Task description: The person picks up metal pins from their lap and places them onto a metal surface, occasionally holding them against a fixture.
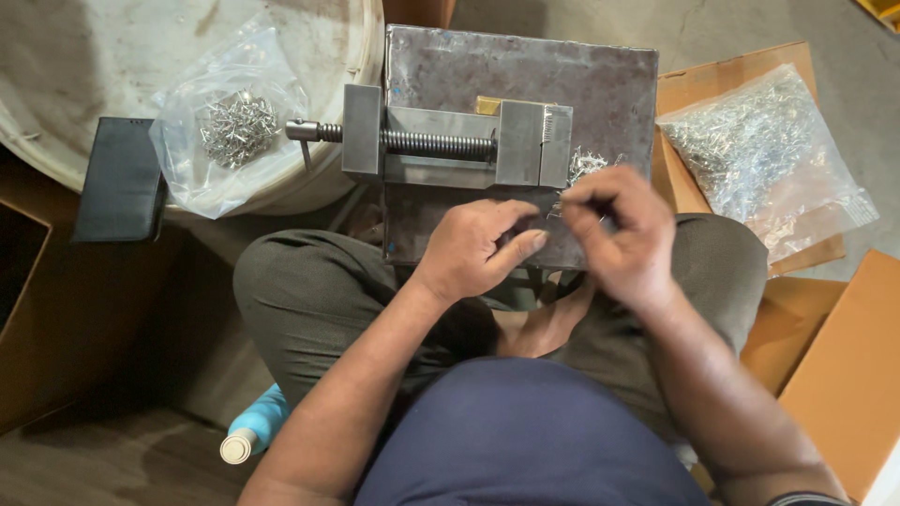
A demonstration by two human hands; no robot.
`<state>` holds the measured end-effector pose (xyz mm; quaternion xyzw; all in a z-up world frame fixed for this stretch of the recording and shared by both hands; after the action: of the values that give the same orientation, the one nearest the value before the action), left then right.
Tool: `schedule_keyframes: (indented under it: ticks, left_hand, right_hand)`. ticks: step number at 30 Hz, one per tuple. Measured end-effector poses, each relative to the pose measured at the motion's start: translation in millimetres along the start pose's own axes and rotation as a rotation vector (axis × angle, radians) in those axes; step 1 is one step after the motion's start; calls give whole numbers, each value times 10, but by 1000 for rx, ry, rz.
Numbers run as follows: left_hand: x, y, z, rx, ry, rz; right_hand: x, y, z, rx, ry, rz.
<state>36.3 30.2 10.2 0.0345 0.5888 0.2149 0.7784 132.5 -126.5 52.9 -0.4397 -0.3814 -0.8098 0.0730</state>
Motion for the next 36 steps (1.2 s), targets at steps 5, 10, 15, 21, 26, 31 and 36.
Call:
schedule_keyframes:
  ticks: [5,10,15,21,26,31,36]
  left_hand:
    - [-23,14,-10,-96,-24,-10]
    - [-20,26,-27,-105,-62,-8]
    - [-33,37,-17,-108,-68,-11]
    - [-41,37,-5,-89,-31,-13]
    - [-50,47,-7,-108,-58,-11]
    - [-28,33,-10,-94,-42,-7]
    - [-5,16,0,-94,-22,12]
  right_hand:
    - [62,53,315,1,81,-92]
    - [40,-39,381,59,85,-132]
    - [-29,-85,346,-12,86,-16]
    - [-30,-120,335,-64,170,-152]
    - [19,-150,333,-54,205,-201]
    - [56,-88,323,-14,143,-171]
    - [98,-89,313,12,71,-197]
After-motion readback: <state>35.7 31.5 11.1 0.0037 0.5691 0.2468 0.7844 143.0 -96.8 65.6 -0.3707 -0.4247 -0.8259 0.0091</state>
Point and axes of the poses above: each hand's wrist, its own z-axis towards the middle knuckle, its own y-axis out of the back of the hand, x = y × z, the point moved 5 cm from there along z, towards the middle knuckle, and after that the axes turned 4 degrees about -z, right-handed, at the moved point
